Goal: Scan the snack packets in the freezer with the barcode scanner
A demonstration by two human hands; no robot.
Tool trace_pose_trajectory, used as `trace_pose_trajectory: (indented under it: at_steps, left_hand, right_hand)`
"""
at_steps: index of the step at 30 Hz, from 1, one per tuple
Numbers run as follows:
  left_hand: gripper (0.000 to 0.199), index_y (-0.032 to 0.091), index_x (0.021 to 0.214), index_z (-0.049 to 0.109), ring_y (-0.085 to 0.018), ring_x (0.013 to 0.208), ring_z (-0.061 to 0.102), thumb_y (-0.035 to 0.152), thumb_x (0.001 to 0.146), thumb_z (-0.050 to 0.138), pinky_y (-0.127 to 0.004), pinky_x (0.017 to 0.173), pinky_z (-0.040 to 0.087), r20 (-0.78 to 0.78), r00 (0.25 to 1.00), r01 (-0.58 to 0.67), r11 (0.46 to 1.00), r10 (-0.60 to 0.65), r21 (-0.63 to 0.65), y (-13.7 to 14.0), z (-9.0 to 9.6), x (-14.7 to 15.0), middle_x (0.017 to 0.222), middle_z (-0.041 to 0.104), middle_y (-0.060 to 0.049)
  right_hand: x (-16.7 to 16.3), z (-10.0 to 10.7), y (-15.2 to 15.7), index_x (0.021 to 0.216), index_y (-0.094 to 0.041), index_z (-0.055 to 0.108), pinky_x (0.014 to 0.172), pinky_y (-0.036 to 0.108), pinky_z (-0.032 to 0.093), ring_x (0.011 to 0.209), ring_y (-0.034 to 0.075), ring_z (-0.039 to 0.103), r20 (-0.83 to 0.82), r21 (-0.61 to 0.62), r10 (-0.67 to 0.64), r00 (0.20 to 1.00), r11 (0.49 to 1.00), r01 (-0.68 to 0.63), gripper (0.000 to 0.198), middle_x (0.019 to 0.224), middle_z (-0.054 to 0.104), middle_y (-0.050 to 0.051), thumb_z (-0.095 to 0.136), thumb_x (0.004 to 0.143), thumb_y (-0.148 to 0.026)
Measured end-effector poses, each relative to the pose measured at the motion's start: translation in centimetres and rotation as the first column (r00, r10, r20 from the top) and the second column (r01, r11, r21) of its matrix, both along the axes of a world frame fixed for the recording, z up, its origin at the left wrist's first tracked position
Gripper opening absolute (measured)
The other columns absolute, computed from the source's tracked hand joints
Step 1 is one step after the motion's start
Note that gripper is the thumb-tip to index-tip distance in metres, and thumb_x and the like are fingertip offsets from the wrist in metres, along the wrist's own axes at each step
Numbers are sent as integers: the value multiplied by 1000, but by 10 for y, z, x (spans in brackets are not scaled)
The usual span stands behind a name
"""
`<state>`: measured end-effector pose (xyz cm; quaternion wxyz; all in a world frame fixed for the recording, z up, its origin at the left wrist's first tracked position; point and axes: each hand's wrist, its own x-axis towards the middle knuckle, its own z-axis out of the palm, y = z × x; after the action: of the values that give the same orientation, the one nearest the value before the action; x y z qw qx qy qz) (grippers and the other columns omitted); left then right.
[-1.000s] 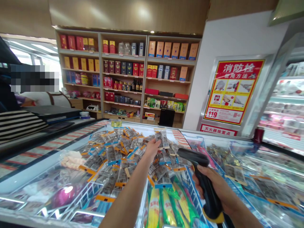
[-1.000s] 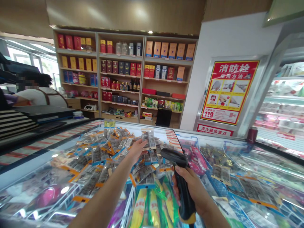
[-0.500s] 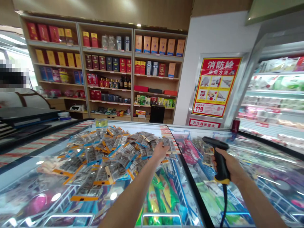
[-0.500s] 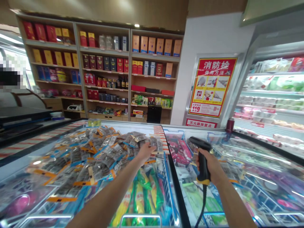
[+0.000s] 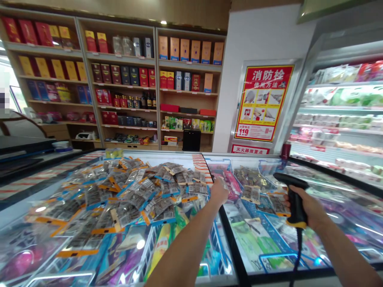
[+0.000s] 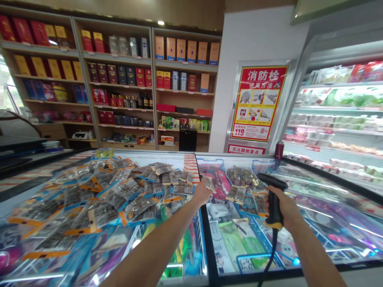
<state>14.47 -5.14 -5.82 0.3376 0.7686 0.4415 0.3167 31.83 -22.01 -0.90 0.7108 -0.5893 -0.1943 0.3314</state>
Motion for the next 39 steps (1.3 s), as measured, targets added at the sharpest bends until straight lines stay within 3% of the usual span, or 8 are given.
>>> trace_pose_trajectory:
  at_steps: [5,11,18,23,28,33,36,39]
  left_hand:
    - [44,15,118,42,-23,122,28,20,74,43,-39,99,23,-294,952,65,882,85,467,9,-3,-40,132,33,-12]
    - [45,19,110,53,-29,120,30,45,79,33,-50,96,15,-563,811,175,852,159,494,35,-8,-71,128,41,-11]
    - [37,21,104,55,-26,113,38,41,78,37,-46,95,18,-538,826,197,809,167,554,42,-7,-87,119,49,-8]
    - [32,14,97,54,-23,98,48,35,77,41,-34,84,33,-402,876,-46,877,265,479,52,10,-84,99,56,-13]
    - [21,10,88,56,-28,100,47,21,71,49,-39,87,29,-245,895,-279,897,372,344,67,19,-72,93,58,-18]
    - [10,12,75,57,-29,100,49,12,66,53,-41,87,30,-178,940,-265,951,293,161,76,23,-71,93,59,-17]
    - [7,14,66,54,-25,97,52,8,62,56,-36,83,36,173,953,-221,961,249,-164,82,30,-79,85,61,-10]
    - [7,15,71,52,-16,80,58,9,68,52,-28,71,44,454,850,-102,929,267,-356,81,37,-88,77,60,-5]
  right_hand:
    - [14,-7,-4,69,-18,51,30,20,39,33,9,47,31,-64,-68,997,996,69,7,42,50,-2,50,73,-25]
    - [6,-11,1,70,-18,52,31,20,40,33,10,48,59,-74,-74,995,994,79,8,43,52,-1,54,70,-25]
    - [-16,-15,9,72,-18,51,32,20,39,35,10,47,26,-9,36,999,999,-36,8,46,51,-2,52,70,-26]
    - [-50,-7,23,74,-18,51,34,20,40,38,10,48,-30,38,161,986,986,-160,10,49,52,-2,52,71,-27]
    - [-88,0,35,75,-17,51,33,19,39,38,9,47,-104,67,285,953,958,-280,13,49,52,-2,50,73,-30]
    - [-104,2,34,71,-17,49,34,19,39,39,9,47,-116,89,317,941,947,-308,14,50,52,-2,50,73,-31]
    - [-114,3,29,70,-17,50,34,19,39,39,9,47,-107,66,324,940,946,-318,15,51,52,-2,50,73,-32]
    - [-129,5,25,67,-16,50,34,20,39,38,8,47,-109,42,355,928,935,-353,17,52,53,-1,51,72,-32]
